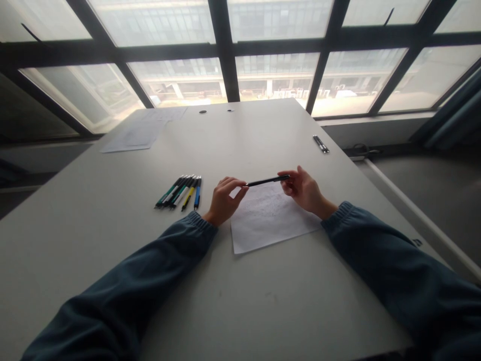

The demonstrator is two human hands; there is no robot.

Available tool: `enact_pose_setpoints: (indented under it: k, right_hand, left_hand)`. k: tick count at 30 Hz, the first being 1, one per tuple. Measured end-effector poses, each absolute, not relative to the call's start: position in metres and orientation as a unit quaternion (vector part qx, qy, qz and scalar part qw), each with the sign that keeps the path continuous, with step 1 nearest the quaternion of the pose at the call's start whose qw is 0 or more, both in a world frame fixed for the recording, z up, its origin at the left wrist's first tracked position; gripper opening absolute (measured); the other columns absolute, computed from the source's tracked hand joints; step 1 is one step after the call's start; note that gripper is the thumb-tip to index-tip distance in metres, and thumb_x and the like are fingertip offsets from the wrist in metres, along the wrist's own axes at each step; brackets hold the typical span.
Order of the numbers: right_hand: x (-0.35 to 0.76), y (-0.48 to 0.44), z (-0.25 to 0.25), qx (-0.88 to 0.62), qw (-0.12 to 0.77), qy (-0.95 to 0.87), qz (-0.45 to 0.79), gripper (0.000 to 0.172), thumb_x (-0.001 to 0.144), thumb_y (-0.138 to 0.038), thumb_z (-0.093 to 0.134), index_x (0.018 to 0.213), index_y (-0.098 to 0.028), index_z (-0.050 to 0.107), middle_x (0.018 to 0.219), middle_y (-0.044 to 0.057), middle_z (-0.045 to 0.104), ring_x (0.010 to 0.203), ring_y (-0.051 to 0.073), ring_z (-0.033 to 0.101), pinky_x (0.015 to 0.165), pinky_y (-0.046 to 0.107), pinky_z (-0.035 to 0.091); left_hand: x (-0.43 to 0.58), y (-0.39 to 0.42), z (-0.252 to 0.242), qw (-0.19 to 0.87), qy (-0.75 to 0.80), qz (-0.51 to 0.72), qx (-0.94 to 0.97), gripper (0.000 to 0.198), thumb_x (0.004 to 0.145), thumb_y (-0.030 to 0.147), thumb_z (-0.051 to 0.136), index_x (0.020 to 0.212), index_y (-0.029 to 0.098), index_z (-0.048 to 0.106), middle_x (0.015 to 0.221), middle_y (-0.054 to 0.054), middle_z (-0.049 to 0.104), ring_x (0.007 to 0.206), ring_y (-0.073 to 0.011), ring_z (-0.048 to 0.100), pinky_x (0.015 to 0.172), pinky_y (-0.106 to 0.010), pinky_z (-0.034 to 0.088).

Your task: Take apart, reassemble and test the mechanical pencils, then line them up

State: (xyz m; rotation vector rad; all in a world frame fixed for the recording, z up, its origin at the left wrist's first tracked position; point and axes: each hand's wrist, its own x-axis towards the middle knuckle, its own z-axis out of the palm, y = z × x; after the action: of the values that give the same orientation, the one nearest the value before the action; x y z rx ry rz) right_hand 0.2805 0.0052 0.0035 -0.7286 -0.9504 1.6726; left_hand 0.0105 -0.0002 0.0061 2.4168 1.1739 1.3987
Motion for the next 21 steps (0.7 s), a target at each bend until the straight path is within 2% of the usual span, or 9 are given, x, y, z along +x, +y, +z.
enact_pose_setpoints:
  k: [7,16,21]
  right_hand:
    - [0.2814,0.0048,-0.0007,-0.309,0.514,-0.405,0.69,0.031,0.082,-0.045,0.075,0.097,-0.017,0.075,0.072,0.002,0.062,0.062,0.011,0.051,0.053,0.024,0.036]
    - [0.2798,0.0017,0.0028,-0.313,0.504,-0.399,0.7,0.031,0.08,-0.044,0.078,0.095,-0.017,0.075,0.07,0.002,0.062,0.062,0.01,0.052,0.052,0.023,0.034]
    - [0.2759,0.0056,0.0008,-0.368,0.558,-0.421,0.614,0.029,0.077,-0.041,0.08,0.091,-0.017,0.075,0.067,0.001,0.062,0.062,0.011,0.053,0.051,0.023,0.034]
  left_hand:
    - [0.0092,0.0011,0.0042,0.068,0.393,0.461,0.793,0.019,0.096,0.036,0.062,0.091,0.019,0.069,0.087,-0.005,0.072,0.084,-0.019,0.066,0.082,-0.035,0.053]
    - [0.0084,0.0012,0.0019,0.067,0.399,0.466,0.787,0.014,0.095,0.032,0.062,0.092,0.02,0.069,0.087,-0.005,0.071,0.084,-0.0187,0.065,0.08,-0.034,0.053]
    - [0.0075,0.0019,0.0026,0.063,0.425,0.479,0.765,0.014,0.095,0.032,0.062,0.093,0.019,0.069,0.087,-0.004,0.07,0.084,-0.018,0.064,0.08,-0.032,0.052]
